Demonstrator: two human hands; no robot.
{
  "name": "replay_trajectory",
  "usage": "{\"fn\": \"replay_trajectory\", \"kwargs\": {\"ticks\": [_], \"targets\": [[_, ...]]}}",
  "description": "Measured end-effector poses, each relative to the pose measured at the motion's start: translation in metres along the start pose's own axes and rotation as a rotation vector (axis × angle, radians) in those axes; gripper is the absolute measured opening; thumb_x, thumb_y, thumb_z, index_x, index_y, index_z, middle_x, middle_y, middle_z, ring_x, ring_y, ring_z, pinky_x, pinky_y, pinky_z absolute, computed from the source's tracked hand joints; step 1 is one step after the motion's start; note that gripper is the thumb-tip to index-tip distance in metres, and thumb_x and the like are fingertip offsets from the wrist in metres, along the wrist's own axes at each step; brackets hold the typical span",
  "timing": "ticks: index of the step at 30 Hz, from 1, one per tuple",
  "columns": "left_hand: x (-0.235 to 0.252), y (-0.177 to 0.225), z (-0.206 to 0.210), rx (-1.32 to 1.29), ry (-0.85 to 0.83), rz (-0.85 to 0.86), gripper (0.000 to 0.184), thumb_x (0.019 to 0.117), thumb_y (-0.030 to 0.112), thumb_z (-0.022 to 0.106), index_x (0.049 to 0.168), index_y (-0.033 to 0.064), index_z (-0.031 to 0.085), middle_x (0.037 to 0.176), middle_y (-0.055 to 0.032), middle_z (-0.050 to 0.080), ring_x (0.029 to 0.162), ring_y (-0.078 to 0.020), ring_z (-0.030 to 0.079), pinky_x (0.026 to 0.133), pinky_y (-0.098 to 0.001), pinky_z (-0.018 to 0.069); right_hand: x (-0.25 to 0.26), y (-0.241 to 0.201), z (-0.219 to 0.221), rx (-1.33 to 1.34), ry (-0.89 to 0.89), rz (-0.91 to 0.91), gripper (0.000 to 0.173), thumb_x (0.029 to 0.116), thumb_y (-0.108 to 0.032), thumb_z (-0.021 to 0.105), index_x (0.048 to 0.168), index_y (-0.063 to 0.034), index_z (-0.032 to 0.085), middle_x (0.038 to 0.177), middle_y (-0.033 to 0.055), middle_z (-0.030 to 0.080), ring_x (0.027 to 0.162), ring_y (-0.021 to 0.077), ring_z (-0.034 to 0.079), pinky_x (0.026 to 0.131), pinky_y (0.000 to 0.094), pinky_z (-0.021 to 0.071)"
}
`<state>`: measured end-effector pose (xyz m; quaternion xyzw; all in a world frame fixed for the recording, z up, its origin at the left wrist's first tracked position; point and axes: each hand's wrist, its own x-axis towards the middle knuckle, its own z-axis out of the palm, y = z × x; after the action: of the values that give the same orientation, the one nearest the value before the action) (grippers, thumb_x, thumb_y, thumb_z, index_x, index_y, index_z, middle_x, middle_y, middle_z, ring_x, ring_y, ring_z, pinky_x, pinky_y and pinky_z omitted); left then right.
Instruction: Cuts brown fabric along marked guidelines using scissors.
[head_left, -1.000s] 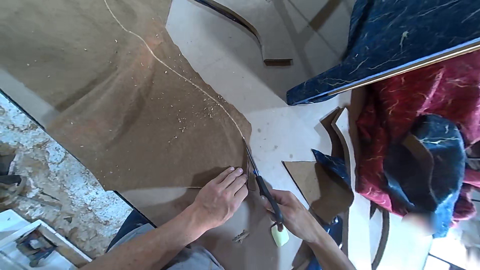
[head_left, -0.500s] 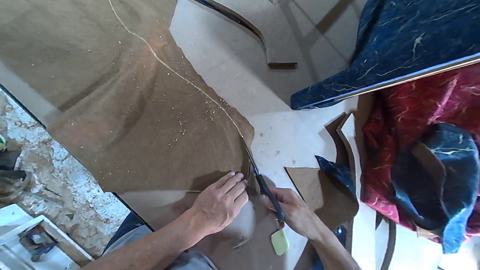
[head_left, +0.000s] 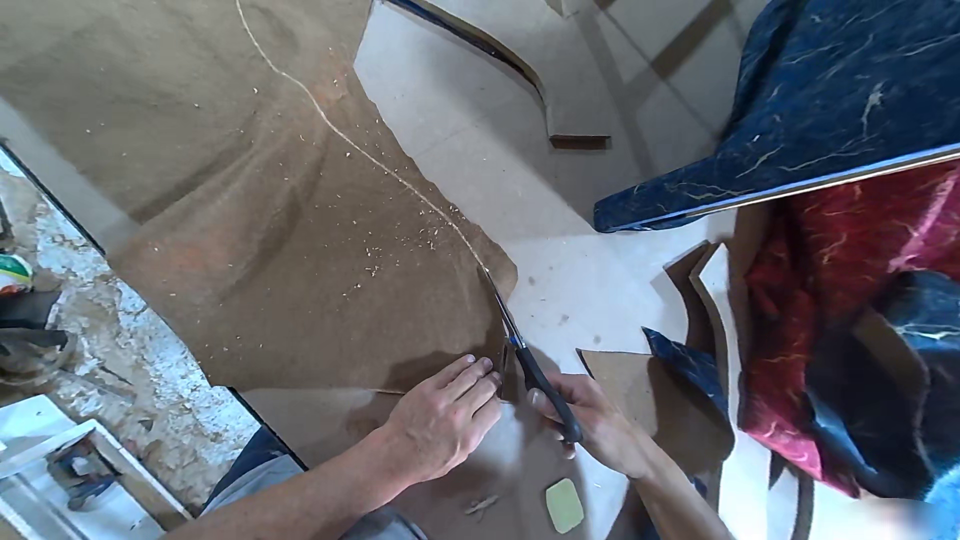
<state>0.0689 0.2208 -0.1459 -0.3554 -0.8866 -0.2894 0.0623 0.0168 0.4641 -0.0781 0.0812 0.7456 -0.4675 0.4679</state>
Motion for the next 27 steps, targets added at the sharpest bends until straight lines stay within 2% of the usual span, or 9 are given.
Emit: {"fn": "replay_trajectory", "kwargs": {"ticks": [9, 21, 27], "targets": [[0.000, 0.000, 0.001, 0.000, 0.005, -0.002, 0.023, 0.1048, 0.010, 0.047, 0.108, 0.0074, 0.069, 0.128, -0.0078, 0.071, 0.130, -0.0243, 0.062, 0.114, -0.0395, 0.0465, 0.001, 0.000, 0.000, 0.038, -0.021, -0.027, 0.053, 0.0840, -0.073, 0.066, 0.086, -0.0196, 0.066, 0.064, -0.0064, 0.058, 0.051, 0.0061, 0.057, 0.044, 0.0233, 0.0498], [0.001, 0.001, -0.001, 0.002, -0.008, -0.002, 0.022, 0.1044, 0.010, 0.046, 0.106, 0.0073, 0.068, 0.129, -0.0082, 0.070, 0.130, -0.0243, 0.062, 0.114, -0.0397, 0.0461, 0.002, 0.000, -0.005, -0.081, 0.020, -0.039, 0.049, 0.0870, -0.069, 0.064, 0.084, -0.0203, 0.067, 0.062, -0.0068, 0.057, 0.048, 0.0057, 0.055, 0.042, 0.0240, 0.0473], [0.001, 0.000, -0.001, 0.010, -0.001, 0.003, 0.022, 0.1040, 0.009, 0.046, 0.104, 0.0074, 0.069, 0.128, -0.0082, 0.071, 0.130, -0.0248, 0.062, 0.115, -0.0402, 0.0459, 0.007, -0.006, -0.011, -0.078, 0.005, -0.017, 0.052, 0.0842, -0.071, 0.065, 0.085, -0.0198, 0.067, 0.062, -0.0065, 0.058, 0.049, 0.0064, 0.057, 0.043, 0.0240, 0.0489]]}}
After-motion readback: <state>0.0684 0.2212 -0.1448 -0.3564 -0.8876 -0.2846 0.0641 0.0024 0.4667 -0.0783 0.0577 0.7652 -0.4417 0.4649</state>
